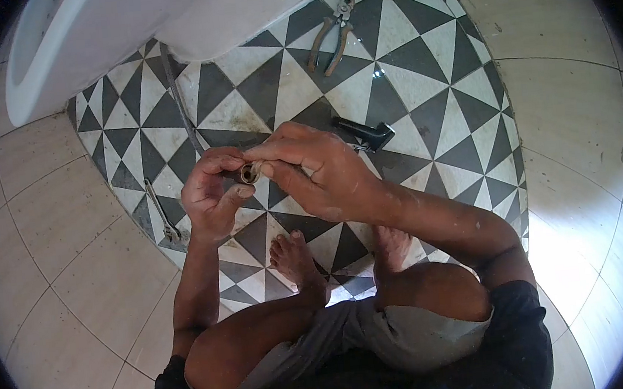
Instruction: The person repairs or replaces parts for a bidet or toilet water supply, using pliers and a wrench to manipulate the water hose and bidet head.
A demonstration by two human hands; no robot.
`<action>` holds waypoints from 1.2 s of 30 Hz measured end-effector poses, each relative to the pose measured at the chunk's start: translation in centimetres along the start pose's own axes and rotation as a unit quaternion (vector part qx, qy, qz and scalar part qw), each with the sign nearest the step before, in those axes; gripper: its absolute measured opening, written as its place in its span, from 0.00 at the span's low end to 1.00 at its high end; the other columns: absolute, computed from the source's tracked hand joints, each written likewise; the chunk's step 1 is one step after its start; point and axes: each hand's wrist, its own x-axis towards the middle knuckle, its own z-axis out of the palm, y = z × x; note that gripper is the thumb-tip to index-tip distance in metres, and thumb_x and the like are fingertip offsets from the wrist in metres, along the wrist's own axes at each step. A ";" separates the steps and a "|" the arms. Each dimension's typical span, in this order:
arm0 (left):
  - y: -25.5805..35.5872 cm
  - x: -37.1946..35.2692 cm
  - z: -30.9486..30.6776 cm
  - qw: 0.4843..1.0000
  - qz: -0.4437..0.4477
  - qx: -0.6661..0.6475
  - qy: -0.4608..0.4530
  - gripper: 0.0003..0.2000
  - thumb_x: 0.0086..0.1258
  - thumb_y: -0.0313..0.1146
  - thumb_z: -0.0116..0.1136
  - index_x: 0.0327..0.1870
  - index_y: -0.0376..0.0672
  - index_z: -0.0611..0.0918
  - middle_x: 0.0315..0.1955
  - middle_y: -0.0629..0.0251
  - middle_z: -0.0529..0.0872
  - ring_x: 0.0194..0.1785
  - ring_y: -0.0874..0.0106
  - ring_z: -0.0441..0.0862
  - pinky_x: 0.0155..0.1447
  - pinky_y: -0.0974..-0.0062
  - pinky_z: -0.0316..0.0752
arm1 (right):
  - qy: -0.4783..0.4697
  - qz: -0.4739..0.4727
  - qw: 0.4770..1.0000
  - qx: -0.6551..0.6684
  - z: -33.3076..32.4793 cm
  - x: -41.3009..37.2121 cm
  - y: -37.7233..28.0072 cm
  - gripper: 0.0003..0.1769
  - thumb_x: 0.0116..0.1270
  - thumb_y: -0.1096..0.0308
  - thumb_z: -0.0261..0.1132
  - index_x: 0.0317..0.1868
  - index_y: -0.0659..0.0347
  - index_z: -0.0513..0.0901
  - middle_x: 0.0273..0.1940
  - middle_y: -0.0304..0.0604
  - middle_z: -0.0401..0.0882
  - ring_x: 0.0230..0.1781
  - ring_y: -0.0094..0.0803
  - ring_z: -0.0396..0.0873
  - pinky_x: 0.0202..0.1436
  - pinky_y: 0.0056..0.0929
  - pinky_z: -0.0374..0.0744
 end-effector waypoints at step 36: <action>-0.6 -0.4 0.8 0.984 -0.074 -0.137 0.083 0.18 0.60 0.23 0.76 0.50 0.34 0.83 0.47 0.57 0.88 0.52 0.67 0.84 0.59 0.69 0.77 | 0.060 -0.067 0.996 -0.025 -0.2 0.5 -0.5 0.12 0.67 0.73 0.71 0.51 0.62 0.86 0.39 0.47 0.84 0.36 0.39 0.85 0.36 0.34 0.82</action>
